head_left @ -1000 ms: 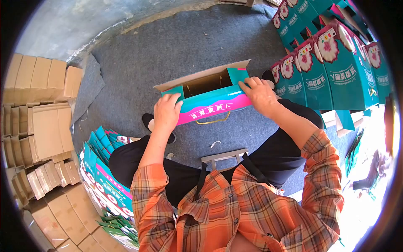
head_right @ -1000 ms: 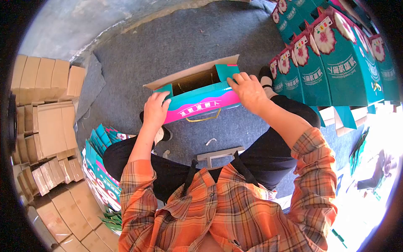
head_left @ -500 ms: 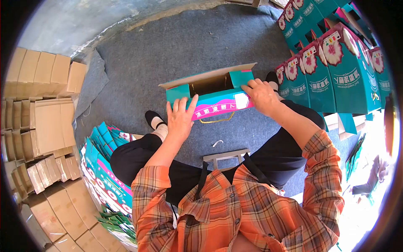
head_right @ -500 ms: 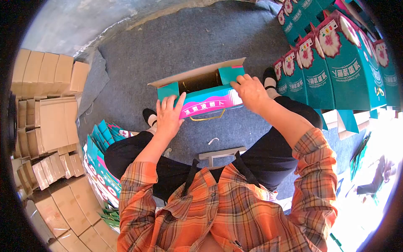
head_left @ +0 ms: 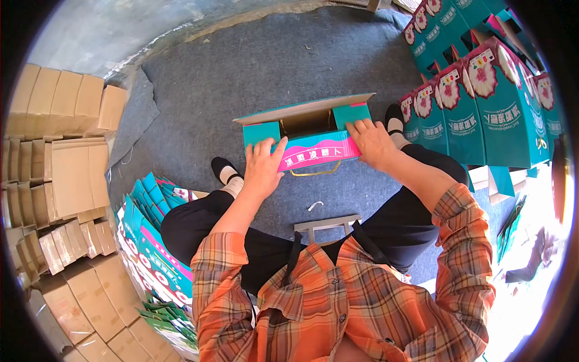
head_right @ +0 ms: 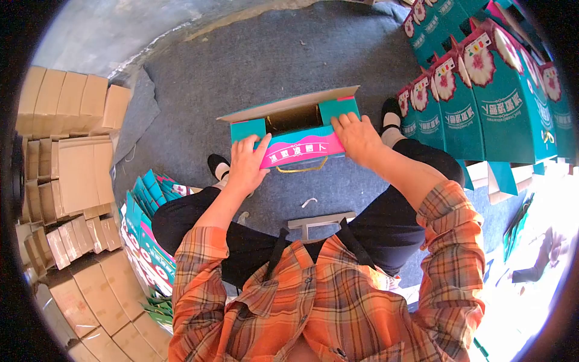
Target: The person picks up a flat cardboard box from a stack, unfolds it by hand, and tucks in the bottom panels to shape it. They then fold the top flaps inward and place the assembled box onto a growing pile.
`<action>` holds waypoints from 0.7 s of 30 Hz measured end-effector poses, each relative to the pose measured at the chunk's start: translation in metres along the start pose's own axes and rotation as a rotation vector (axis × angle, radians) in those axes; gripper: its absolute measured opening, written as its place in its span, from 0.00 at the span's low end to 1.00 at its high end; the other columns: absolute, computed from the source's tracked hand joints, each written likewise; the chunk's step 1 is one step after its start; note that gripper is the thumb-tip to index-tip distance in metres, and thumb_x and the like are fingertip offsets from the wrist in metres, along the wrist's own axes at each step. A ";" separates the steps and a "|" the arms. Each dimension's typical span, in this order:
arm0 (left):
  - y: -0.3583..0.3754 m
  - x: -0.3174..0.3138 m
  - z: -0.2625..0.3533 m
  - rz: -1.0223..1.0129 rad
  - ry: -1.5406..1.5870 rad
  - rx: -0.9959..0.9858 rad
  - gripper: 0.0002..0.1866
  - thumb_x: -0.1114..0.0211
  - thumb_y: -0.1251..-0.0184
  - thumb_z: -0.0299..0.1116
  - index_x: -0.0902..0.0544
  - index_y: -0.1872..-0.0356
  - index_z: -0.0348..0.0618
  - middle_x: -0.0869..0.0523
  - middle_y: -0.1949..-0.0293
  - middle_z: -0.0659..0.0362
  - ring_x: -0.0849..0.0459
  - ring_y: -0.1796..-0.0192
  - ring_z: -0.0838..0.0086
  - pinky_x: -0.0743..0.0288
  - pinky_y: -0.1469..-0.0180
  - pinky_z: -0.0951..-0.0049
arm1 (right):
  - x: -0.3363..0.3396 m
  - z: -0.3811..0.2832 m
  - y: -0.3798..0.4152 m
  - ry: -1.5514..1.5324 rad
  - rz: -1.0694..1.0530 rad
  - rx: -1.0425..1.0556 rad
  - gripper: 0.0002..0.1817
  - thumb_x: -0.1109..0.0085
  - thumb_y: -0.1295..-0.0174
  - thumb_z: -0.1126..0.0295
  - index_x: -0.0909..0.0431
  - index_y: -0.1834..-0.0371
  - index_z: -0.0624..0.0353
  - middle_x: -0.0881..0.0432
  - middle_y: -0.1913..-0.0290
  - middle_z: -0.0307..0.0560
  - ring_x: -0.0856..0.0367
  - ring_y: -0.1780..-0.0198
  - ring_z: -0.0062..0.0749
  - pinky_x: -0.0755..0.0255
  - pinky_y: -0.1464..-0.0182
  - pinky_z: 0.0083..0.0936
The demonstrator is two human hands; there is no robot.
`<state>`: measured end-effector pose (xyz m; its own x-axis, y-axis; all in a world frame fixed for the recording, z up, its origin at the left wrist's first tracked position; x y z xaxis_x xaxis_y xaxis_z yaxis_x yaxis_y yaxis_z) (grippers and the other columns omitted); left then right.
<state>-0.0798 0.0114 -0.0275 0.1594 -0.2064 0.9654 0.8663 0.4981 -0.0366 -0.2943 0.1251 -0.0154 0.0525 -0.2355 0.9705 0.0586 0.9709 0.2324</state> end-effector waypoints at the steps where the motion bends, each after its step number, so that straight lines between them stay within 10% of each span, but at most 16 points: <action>1: 0.000 0.000 0.000 -0.005 0.010 -0.001 0.44 0.23 0.59 0.27 0.31 0.34 0.50 0.29 0.44 0.51 0.30 0.39 0.56 0.42 0.33 0.45 | -0.001 0.001 -0.001 0.000 0.000 0.000 0.39 0.30 0.54 0.65 0.34 0.36 0.62 0.26 0.49 0.46 0.28 0.45 0.37 0.34 0.48 0.35; 21: -0.004 -0.015 -0.004 -0.162 -0.017 0.018 0.46 0.26 0.51 0.32 0.40 0.29 0.47 0.33 0.33 0.53 0.39 0.28 0.59 0.48 0.28 0.50 | -0.025 0.003 0.001 0.017 -0.073 0.021 0.53 0.27 0.55 0.53 0.46 0.28 0.61 0.45 0.26 0.50 0.47 0.25 0.41 0.41 0.34 0.46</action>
<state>-0.0838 0.0091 -0.0425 0.0105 -0.2713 0.9624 0.8716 0.4742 0.1241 -0.2988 0.1320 -0.0388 0.0660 -0.3058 0.9498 0.0424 0.9519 0.3035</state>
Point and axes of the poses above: each hand's wrist, its own y-axis away from the middle knuckle, its own x-axis out of the back of the hand, z = x × y, the point moved 6 cm from there along -y, towards the middle knuckle
